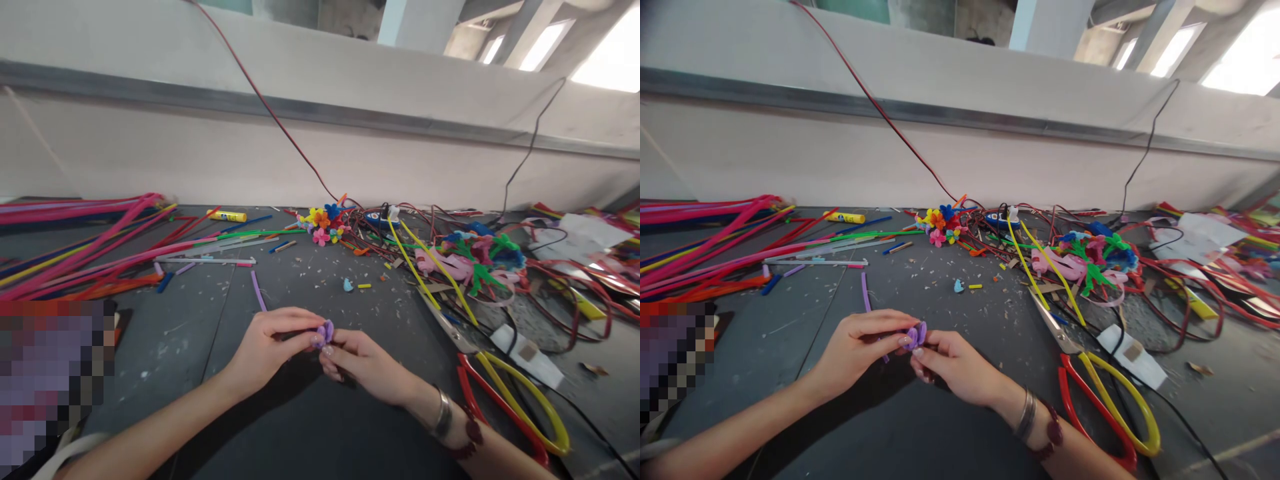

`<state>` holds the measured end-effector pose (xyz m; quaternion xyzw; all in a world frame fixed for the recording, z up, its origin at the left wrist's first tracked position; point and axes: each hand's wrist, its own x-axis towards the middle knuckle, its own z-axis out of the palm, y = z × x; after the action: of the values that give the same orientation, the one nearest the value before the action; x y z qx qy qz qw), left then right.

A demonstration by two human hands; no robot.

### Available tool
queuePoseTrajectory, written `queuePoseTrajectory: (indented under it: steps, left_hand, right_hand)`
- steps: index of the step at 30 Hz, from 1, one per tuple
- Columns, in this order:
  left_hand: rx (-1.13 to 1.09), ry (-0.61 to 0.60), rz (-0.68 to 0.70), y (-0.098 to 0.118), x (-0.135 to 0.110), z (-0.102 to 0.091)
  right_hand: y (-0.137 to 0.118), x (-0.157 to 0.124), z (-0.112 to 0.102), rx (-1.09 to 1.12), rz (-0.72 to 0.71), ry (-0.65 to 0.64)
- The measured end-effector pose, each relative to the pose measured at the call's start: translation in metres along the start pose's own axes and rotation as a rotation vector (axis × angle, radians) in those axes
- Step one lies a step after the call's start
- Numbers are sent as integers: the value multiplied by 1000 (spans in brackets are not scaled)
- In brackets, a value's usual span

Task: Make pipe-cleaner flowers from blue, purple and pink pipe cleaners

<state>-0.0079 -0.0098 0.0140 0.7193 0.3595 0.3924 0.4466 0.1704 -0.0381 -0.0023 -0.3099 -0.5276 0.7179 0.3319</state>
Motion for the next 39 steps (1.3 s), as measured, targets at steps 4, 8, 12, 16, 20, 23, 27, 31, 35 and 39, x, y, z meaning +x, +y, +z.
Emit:
queuePoseTrajectory:
  steps: [4, 8, 12, 16, 20, 23, 27, 31, 35, 39]
  left_hand:
    - [-7, -12, 27, -1, 0, -1]
    - [-147, -70, -69, -3, 2, -4]
    - [-155, -61, -115, -5, 3, -6]
    - [-26, -25, -53, -3, 0, -5]
    - [55, -31, 41, 0, -2, -3]
    - [65, -48, 95, 0, -1, -3]
    - [79, -59, 114, -1, 0, -1]
    - [122, -80, 121, -2, -3, 0]
    - [148, -104, 156, -2, -7, 1]
    - [139, -149, 196, -4, -8, 1]
  right_hand:
    - [0, 1, 3, -16, -41, 7]
    - [-2, 2, 3, 28, -28, 40]
    - [-2, 1, 0, 102, 9, 72]
    - [-3, 0, 1, 117, 19, 52]
    - [-6, -1, 3, 88, 30, 28]
    - [-6, -2, 4, 91, 28, 8]
    - [-6, -3, 3, 58, 40, -8]
    - [-7, -5, 3, -39, 41, -28]
    - [-7, -6, 4, 8, 58, -17]
    - [-8, -7, 5, 74, 109, -63]
